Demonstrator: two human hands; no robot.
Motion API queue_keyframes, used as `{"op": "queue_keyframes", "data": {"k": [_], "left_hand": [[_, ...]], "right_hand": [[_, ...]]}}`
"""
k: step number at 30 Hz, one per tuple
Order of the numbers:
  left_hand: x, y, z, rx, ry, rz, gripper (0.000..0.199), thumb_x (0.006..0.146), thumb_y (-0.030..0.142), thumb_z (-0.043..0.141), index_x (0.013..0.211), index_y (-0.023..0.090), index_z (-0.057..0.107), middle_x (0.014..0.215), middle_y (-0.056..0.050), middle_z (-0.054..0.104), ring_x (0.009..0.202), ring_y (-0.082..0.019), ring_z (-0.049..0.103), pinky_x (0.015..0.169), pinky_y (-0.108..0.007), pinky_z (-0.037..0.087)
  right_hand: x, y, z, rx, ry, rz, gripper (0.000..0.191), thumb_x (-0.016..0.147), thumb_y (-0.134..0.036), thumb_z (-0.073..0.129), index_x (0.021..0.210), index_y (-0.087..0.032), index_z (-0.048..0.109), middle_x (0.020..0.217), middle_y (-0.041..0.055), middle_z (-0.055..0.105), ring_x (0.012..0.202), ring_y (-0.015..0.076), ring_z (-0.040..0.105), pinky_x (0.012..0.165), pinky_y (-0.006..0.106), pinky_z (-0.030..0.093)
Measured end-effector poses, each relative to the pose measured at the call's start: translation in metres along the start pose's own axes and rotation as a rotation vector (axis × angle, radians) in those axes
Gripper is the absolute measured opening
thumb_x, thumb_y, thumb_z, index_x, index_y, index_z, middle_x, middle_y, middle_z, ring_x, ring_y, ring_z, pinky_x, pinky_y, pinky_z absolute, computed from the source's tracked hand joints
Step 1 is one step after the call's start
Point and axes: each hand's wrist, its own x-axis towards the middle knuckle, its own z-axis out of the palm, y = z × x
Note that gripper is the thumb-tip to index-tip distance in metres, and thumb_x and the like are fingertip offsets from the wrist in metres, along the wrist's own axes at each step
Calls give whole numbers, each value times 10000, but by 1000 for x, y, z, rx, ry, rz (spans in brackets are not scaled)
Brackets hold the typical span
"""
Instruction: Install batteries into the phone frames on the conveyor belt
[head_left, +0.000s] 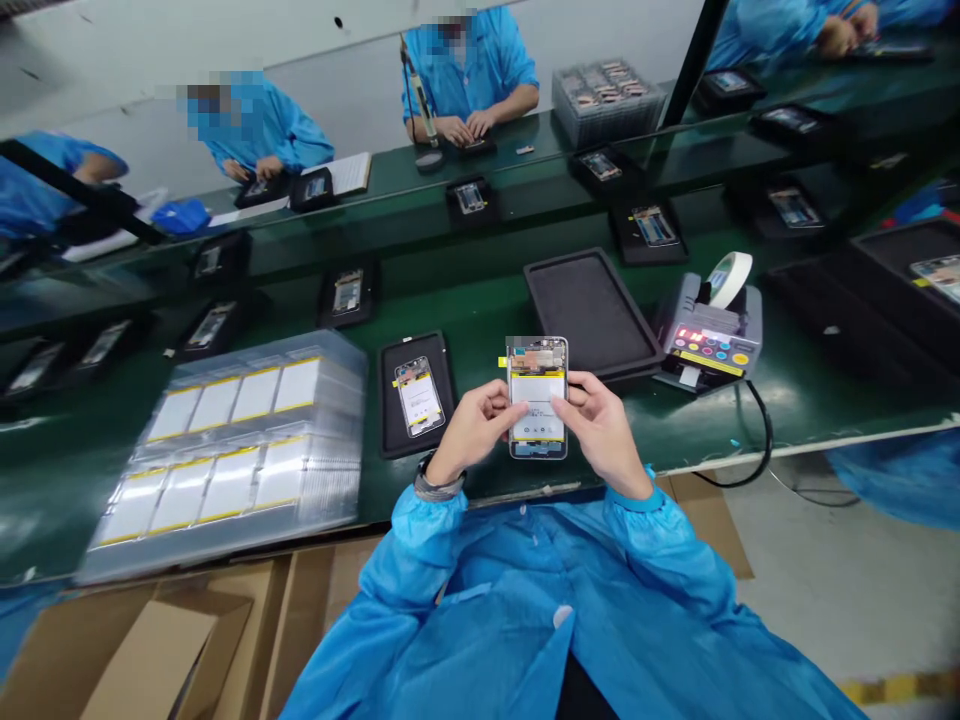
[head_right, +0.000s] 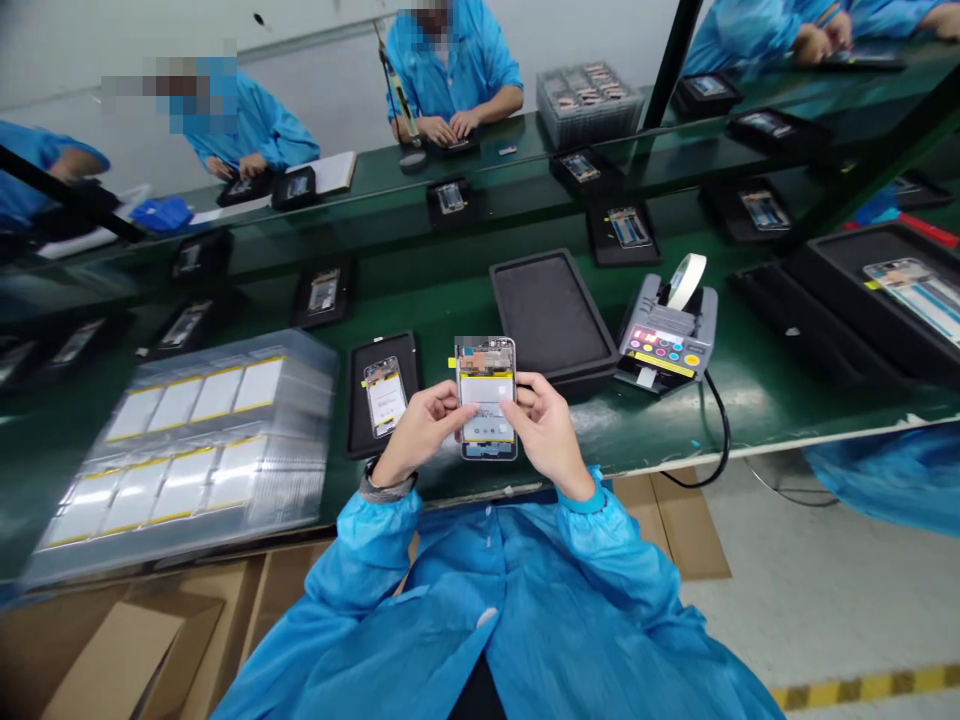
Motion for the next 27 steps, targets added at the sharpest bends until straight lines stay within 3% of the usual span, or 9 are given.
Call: {"op": "queue_keyframes", "data": {"k": [3, 5, 10, 15, 23, 27], "left_hand": [[1, 0, 5, -75, 28, 35, 531, 796, 609, 864, 983, 146, 682, 960, -103, 784, 801, -197, 731, 680, -272, 577], [3, 1, 11, -114, 113, 68, 558, 797, 620, 859, 1034, 140, 705, 1022, -112, 789, 862, -211, 744, 739, -289, 594], [7, -5, 27, -157, 324, 104, 540, 836, 594, 821, 1072, 113, 752, 1002, -110, 796, 837, -216, 740, 719, -291, 582], [4, -7, 35, -133, 381, 110, 441, 828, 514, 839, 1004, 114, 778, 935, -94, 789, 784, -199, 716, 702, -283, 563], [4, -7, 42, -134, 453, 121, 387, 800, 483, 846, 937, 128, 774, 877, -70, 773, 763, -183, 688, 682, -265, 543], [4, -9, 45, -161, 432, 119, 390, 814, 468, 838, 993, 126, 785, 927, -77, 786, 783, -180, 693, 702, -264, 549]], "right_hand": [[1, 3, 3, 4, -10, 6, 552, 776, -539, 906, 1128, -221, 622, 990, 73, 826, 780, 231, 784, 691, 359, 655], [1, 5, 8, 3, -14, 16, 562, 764, -548, 909, 1116, -223, 617, 970, 67, 824, 768, 228, 781, 691, 359, 656], [4, 7, 19, -107, 82, -11, 504, 792, -619, 854, 1022, -223, 642, 821, 26, 786, 670, 192, 726, 601, 298, 608], [12, 6, 19, -311, 194, -93, 463, 852, -653, 779, 820, -213, 640, 571, -27, 616, 508, 131, 560, 476, 241, 453], [13, 4, 19, -426, 204, -151, 430, 893, -606, 742, 782, -213, 605, 593, -19, 620, 514, 117, 511, 479, 240, 369], [12, 7, 18, -537, 245, -224, 380, 933, -547, 710, 784, -210, 617, 636, -8, 645, 546, 119, 521, 515, 248, 376]]}}
